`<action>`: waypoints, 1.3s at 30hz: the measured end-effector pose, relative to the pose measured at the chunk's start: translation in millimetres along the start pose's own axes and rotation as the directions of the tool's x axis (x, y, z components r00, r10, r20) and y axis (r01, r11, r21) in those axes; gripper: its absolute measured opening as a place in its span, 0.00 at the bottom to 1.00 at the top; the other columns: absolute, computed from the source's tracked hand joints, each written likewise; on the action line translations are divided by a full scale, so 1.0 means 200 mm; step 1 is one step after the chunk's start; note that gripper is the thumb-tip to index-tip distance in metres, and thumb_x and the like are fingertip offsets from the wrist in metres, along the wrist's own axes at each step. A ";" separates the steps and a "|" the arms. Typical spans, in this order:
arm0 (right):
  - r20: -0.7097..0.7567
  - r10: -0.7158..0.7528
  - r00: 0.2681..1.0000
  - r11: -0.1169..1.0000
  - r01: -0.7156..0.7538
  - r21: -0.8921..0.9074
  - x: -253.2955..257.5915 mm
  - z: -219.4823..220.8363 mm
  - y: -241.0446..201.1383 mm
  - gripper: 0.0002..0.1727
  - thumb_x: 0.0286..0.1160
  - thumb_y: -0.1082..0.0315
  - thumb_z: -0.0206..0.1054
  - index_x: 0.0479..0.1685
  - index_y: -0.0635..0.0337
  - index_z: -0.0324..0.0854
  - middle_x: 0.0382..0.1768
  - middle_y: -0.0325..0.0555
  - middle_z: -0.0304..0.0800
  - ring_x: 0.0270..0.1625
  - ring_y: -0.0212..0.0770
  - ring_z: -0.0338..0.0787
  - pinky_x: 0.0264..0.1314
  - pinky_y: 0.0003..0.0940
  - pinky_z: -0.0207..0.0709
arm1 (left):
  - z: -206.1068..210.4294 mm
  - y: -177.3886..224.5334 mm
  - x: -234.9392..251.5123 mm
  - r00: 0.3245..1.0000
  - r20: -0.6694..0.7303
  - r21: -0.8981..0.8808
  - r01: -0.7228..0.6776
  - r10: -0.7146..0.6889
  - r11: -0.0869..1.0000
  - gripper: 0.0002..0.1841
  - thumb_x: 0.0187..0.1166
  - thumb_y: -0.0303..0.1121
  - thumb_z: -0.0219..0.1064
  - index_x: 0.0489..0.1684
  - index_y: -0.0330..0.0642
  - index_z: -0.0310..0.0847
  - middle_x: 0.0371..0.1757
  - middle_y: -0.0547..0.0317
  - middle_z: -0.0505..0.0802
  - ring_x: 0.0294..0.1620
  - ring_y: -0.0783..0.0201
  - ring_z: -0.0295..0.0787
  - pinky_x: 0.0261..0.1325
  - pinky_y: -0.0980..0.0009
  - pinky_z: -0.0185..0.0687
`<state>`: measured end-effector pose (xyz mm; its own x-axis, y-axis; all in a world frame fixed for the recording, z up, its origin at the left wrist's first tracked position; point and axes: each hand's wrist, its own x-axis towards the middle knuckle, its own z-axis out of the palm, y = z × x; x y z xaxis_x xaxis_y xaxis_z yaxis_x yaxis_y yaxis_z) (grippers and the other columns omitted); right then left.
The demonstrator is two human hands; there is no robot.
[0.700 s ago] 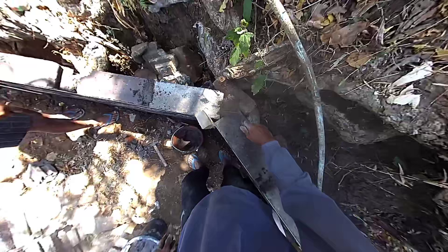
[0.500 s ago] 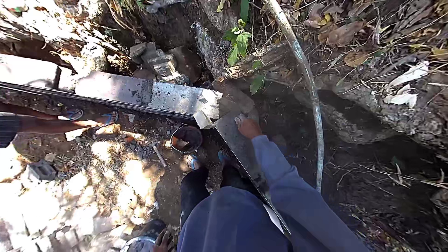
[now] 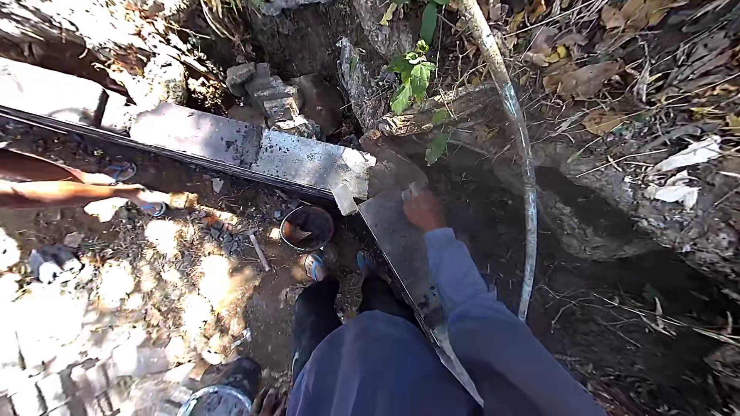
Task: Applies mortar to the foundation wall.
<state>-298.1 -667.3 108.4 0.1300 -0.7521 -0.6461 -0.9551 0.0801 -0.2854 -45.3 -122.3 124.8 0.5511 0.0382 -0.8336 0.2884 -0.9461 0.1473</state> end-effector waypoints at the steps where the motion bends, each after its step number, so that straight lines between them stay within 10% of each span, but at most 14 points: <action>1: 0.026 0.005 1.000 1.000 -0.004 -0.024 0.01 0.03 -0.01 0.27 0.93 0.50 0.48 0.76 0.59 0.76 0.63 0.65 0.89 0.68 0.65 0.88 0.67 0.68 0.78 | 0.01 0.08 -0.07 0.999 -0.034 -0.028 0.024 -0.025 0.999 0.21 0.93 0.35 0.55 0.78 0.31 0.72 0.66 0.33 0.86 0.59 0.52 0.88 0.65 0.52 0.82; 8: 0.065 -0.015 0.998 0.996 0.020 -0.082 0.01 0.00 0.03 0.28 0.94 0.50 0.47 0.79 0.58 0.74 0.64 0.66 0.88 0.70 0.66 0.86 0.69 0.68 0.76 | 0.02 0.11 -0.08 0.998 -0.036 -0.025 -0.049 0.048 0.998 0.22 0.92 0.37 0.57 0.76 0.31 0.74 0.62 0.33 0.88 0.55 0.50 0.90 0.60 0.51 0.85; 12: -0.046 -0.007 0.999 0.981 0.016 0.193 -0.15 0.02 0.05 0.28 0.96 0.52 0.46 0.78 0.65 0.74 0.58 0.71 0.89 0.62 0.69 0.89 0.67 0.67 0.78 | 0.04 0.13 -0.09 0.999 -0.013 -0.055 -0.047 0.046 0.997 0.23 0.92 0.37 0.56 0.78 0.30 0.72 0.65 0.32 0.87 0.58 0.49 0.89 0.63 0.50 0.83; 20: 0.193 -0.014 0.981 0.966 -0.037 0.255 0.07 0.12 0.00 0.32 0.97 0.47 0.41 0.76 0.65 0.73 0.55 0.72 0.87 0.50 0.67 0.91 0.56 0.65 0.82 | 0.10 0.05 0.04 0.997 -0.005 -0.017 -0.080 0.080 0.997 0.22 0.91 0.37 0.59 0.75 0.32 0.76 0.62 0.35 0.90 0.60 0.45 0.91 0.67 0.46 0.81; 29: 0.287 0.182 0.940 0.650 -0.334 0.683 0.01 0.14 0.05 0.30 0.94 0.38 0.38 0.62 0.53 0.75 0.24 0.39 0.74 0.16 0.34 0.71 0.17 0.31 0.71 | 0.13 -0.02 0.17 0.999 0.046 -0.112 0.014 -0.009 0.994 0.23 0.92 0.39 0.58 0.78 0.33 0.73 0.66 0.33 0.88 0.61 0.43 0.90 0.65 0.43 0.83; 36: 0.243 0.175 0.954 0.983 -0.183 0.011 -0.44 0.03 0.11 0.28 0.95 0.48 0.46 0.72 0.61 0.78 0.47 0.62 0.88 0.38 0.55 0.89 0.45 0.57 0.83 | 0.12 0.24 0.44 0.998 0.053 -0.004 0.015 -0.015 1.000 0.25 0.91 0.41 0.59 0.81 0.34 0.71 0.70 0.34 0.87 0.69 0.39 0.86 0.74 0.40 0.76; 39: 0.306 0.167 0.937 0.985 -0.171 -0.011 -0.72 0.10 0.12 0.24 0.95 0.56 0.47 0.67 0.65 0.80 0.37 0.55 0.87 0.31 0.47 0.84 0.36 0.50 0.80 | 0.13 0.37 0.67 0.996 0.091 -0.007 -0.002 0.003 1.000 0.27 0.91 0.41 0.60 0.83 0.36 0.70 0.71 0.35 0.86 0.71 0.40 0.84 0.76 0.41 0.73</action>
<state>-335.1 -544.4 180.0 0.0442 -0.4913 -0.8699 -0.9662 0.2003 -0.1622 30.2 -196.3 10.4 0.4782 0.0061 -0.8782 0.2923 -0.9441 0.1526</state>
